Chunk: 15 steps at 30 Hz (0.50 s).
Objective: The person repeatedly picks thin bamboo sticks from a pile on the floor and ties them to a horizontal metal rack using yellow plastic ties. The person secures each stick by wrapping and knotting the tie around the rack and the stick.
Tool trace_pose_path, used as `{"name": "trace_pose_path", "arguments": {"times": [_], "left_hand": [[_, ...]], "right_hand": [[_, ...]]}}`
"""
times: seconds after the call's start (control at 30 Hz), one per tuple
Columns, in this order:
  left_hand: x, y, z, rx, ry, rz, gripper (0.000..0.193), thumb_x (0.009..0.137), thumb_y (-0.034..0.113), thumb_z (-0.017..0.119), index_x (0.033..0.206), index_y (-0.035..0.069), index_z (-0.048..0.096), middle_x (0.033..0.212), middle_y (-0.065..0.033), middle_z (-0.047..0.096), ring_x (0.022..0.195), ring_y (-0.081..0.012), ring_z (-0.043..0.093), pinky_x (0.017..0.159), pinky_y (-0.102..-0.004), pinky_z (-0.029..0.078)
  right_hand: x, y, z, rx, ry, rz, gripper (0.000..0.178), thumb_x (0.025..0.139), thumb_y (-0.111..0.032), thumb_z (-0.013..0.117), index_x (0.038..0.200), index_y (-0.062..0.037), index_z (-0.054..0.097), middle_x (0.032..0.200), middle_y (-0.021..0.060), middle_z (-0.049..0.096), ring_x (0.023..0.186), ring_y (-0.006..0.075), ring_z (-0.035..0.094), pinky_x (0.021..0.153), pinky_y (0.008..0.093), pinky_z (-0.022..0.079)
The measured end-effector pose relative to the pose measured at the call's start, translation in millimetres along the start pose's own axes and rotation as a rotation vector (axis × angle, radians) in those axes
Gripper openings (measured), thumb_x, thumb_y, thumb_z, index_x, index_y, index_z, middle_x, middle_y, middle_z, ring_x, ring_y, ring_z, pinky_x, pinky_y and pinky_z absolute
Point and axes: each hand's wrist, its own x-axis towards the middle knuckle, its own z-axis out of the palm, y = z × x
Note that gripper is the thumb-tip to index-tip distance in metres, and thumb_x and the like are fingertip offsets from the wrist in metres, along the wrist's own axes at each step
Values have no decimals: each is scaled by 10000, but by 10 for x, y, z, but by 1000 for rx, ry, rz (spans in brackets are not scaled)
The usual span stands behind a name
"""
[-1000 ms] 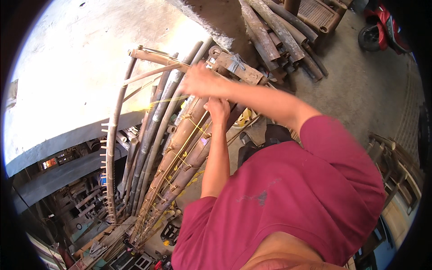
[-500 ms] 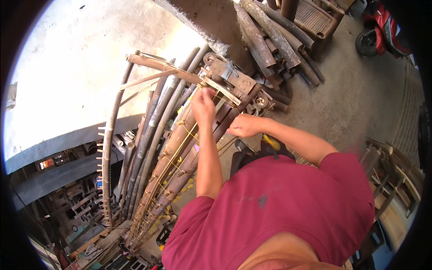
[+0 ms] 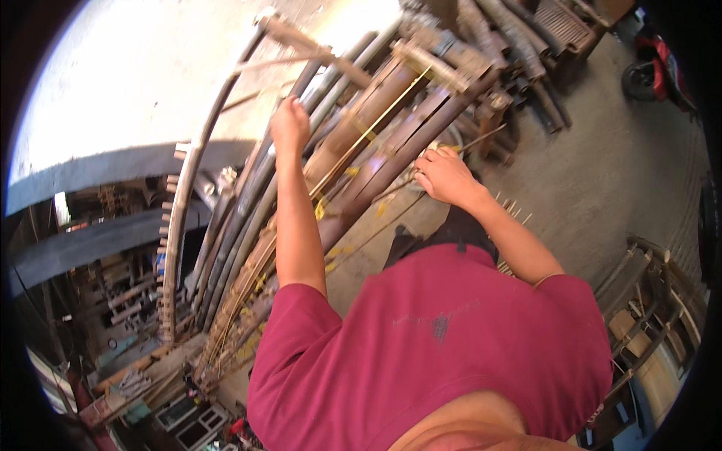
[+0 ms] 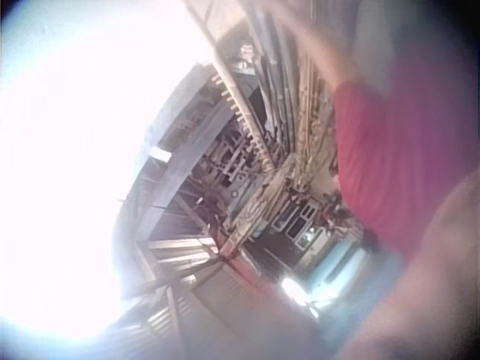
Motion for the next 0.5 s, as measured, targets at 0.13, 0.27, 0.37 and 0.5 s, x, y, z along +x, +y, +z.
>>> {"name": "trace_pose_path", "arguments": {"times": [0.13,0.27,0.37,0.5], "left_hand": [[-1260,-743,-661,233,-267,-192,288,941,243,522,1085,45,673,1023,-224,683,985,-397,644,872,-490,493],[-2031,-794,-408,23,-276,-80,277,875,239,643,1081,53,656,1015,-210,689,982,-404,642,861,-495,493],[-2049,-755,-388,-58,-217,-46,288,874,241,653,1090,51,646,1003,-215,689,975,-408,641,857,-490,492],[-2093,-1034,11,-201,-134,0,323,880,202,631,1165,54,602,1172,-259,619,1053,-394,614,840,-504,478]], "right_hand": [[-157,-837,1024,949,-489,44,307,943,-357,578,1049,-88,680,900,80,661,877,206,638,817,367,504],[-7,-1531,1309,2145,-294,981,315,959,-368,560,1127,-111,629,930,45,635,895,116,601,862,307,472],[420,-1781,1524,1980,677,558,285,974,-367,510,950,-99,603,907,49,615,845,146,578,793,313,471],[1412,-2817,1180,1480,284,-2,320,946,-327,456,779,-103,613,805,56,606,759,211,569,751,334,455]]}}
